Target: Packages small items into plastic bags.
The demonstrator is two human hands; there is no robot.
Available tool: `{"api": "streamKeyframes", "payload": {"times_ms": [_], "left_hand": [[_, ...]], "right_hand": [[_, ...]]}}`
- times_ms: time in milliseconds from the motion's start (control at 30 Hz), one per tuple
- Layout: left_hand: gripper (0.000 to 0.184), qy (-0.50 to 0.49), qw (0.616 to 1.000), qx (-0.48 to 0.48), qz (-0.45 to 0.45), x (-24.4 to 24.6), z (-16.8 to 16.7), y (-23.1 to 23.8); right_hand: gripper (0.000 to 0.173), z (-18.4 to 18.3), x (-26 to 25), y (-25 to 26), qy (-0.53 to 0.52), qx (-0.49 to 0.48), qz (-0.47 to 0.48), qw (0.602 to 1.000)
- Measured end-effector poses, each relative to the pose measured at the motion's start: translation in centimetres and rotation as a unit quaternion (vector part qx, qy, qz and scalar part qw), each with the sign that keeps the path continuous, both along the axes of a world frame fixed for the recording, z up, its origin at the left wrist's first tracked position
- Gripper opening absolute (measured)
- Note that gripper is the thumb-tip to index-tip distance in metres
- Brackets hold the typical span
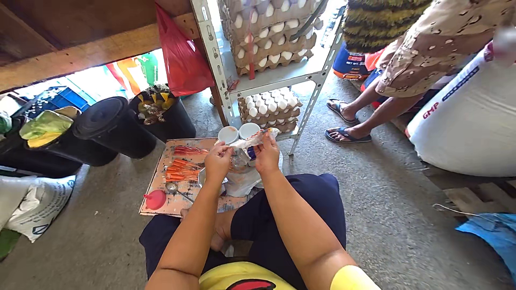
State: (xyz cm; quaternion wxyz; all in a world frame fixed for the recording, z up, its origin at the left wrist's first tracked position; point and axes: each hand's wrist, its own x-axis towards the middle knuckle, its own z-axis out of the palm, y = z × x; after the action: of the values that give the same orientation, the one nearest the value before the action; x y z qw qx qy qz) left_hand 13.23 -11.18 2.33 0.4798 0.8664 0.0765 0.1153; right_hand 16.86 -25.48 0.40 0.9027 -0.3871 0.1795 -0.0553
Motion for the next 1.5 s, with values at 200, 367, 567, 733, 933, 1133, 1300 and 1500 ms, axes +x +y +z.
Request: {"api": "streamKeyframes", "payload": {"times_ms": [200,367,567,733,933,1133,1300,1500], "left_hand": [[0.019,0.032,0.997,-0.029,0.067,-1.0,-0.2,2.9],[0.01,0.005,0.974,-0.205,0.094,-1.3,-0.2,3.8],[0.01,-0.009,0.959,-0.266,0.099,-1.6,0.6,3.9],[0.008,-0.019,0.96,-0.262,0.093,-2.1,1.1,4.0],[0.01,-0.014,0.96,-0.261,0.099,-2.3,1.4,4.4],[0.01,-0.018,0.95,-0.298,0.096,-2.1,0.8,4.2],[0.01,-0.009,0.933,-0.345,0.1,-1.9,0.9,3.7],[0.013,0.006,0.923,-0.371,0.098,-1.8,0.8,3.2]], "right_hand": [[0.016,-0.8,1.1,-0.1,0.021,-0.004,-0.075,0.997],[0.014,-1.3,1.0,0.3,-0.025,-0.005,-0.055,0.998],[0.02,-3.9,0.9,0.7,-0.166,-0.321,0.008,0.932],[0.016,-5.7,0.0,3.1,-0.262,-0.523,0.022,0.811],[0.056,-5.3,0.0,3.9,-0.212,-0.569,0.199,0.769],[0.028,-5.0,0.1,3.2,-0.207,-0.554,0.135,0.795],[0.044,-3.3,0.0,2.8,-0.121,-0.347,0.202,0.908],[0.034,-1.8,-0.7,2.2,-0.084,-0.265,0.277,0.92]]}}
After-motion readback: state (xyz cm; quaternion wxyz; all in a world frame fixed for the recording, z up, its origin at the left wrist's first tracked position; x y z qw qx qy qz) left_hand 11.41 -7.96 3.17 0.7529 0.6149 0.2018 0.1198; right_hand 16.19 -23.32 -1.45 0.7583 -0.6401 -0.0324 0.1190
